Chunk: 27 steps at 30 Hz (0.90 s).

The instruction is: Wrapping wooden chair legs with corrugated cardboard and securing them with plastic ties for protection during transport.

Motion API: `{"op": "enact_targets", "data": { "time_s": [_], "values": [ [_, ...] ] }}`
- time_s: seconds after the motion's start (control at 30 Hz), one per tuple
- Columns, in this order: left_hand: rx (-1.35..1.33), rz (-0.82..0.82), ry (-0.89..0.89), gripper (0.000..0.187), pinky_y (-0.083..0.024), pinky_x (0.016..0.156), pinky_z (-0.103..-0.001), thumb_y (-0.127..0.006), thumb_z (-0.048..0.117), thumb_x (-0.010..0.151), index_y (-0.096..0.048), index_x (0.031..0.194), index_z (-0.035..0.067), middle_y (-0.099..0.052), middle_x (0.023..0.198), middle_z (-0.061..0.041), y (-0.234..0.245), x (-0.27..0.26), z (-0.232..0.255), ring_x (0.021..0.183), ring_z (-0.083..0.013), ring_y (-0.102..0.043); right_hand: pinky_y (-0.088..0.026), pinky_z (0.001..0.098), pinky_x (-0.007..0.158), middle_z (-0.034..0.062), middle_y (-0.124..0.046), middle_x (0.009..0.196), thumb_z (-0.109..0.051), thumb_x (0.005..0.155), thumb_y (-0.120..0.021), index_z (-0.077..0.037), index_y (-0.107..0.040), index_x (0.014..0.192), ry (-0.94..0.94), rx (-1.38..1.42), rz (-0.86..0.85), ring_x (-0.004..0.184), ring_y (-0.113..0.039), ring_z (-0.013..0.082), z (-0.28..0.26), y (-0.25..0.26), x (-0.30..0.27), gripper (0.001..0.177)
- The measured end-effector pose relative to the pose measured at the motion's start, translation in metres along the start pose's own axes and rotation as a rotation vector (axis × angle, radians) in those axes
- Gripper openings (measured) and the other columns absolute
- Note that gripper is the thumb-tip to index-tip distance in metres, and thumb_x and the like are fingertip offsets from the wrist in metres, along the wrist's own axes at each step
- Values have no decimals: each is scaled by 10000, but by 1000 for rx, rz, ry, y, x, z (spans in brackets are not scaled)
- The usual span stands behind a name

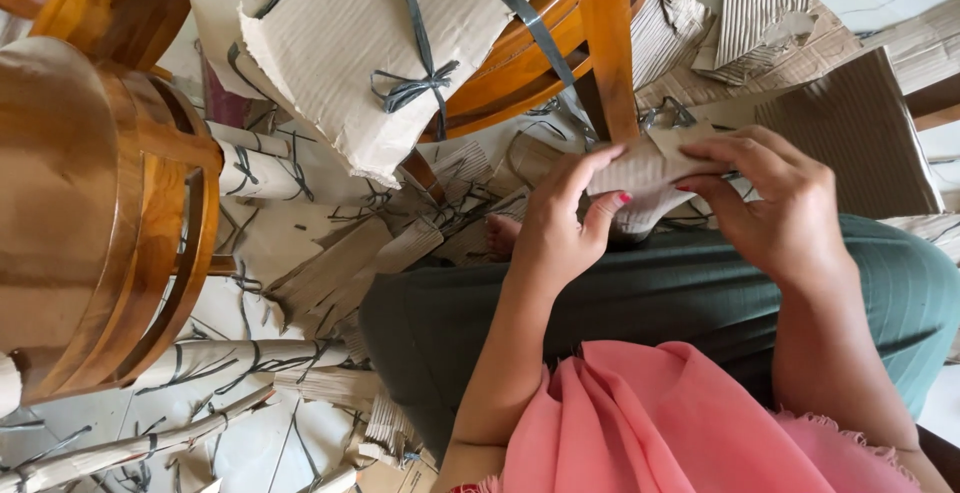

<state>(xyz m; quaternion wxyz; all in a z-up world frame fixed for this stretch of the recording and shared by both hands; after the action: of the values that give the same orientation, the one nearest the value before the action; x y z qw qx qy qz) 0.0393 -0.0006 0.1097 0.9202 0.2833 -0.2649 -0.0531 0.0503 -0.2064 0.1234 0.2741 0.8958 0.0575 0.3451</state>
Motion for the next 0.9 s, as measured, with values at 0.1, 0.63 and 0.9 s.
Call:
{"op": "enact_targets", "data": {
  "time_s": [0.1, 0.63, 0.9],
  "values": [
    [177, 2, 28, 290, -507, 871, -417, -595, 319, 1041, -623, 1252, 122, -517, 1079, -81, -2, -6, -8, 955, -258, -602, -485, 453, 872, 233, -526, 1148, -112, 954, -873, 54, -749, 1100, 40, -101, 11, 1051, -546, 364, 29, 3, -13, 253],
    [24, 103, -66, 271, -590, 955, -414, -689, 61, 1025, -618, 1285, 83, -638, 1156, -96, -8, 5, -7, 1093, -286, -661, -516, 471, 1128, 264, -627, 1347, 12, 1028, -632, 30, -621, 1310, 133, 197, -119, 1319, -613, 406, 15, -31, 12, 283],
    [84, 347, -7, 168, -599, 706, -294, -793, 239, 919, -781, 1086, 238, -663, 880, 60, -22, -6, -27, 763, -161, -703, -517, 458, 1024, 105, -770, 1062, -94, 941, -795, -76, -798, 1023, 34, 252, 62, 1024, -734, 341, 32, -48, 3, 84]
  ]
}}
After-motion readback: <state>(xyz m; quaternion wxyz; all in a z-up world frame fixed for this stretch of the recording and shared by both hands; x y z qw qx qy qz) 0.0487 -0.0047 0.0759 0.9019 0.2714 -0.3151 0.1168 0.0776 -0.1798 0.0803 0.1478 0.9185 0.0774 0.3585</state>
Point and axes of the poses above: each hand's wrist, its own x-axis towards the middle knuckle, its own y-axis out of the back of the hand, z = x × y, the point moved 4 cm from there along x, towards the middle knuckle
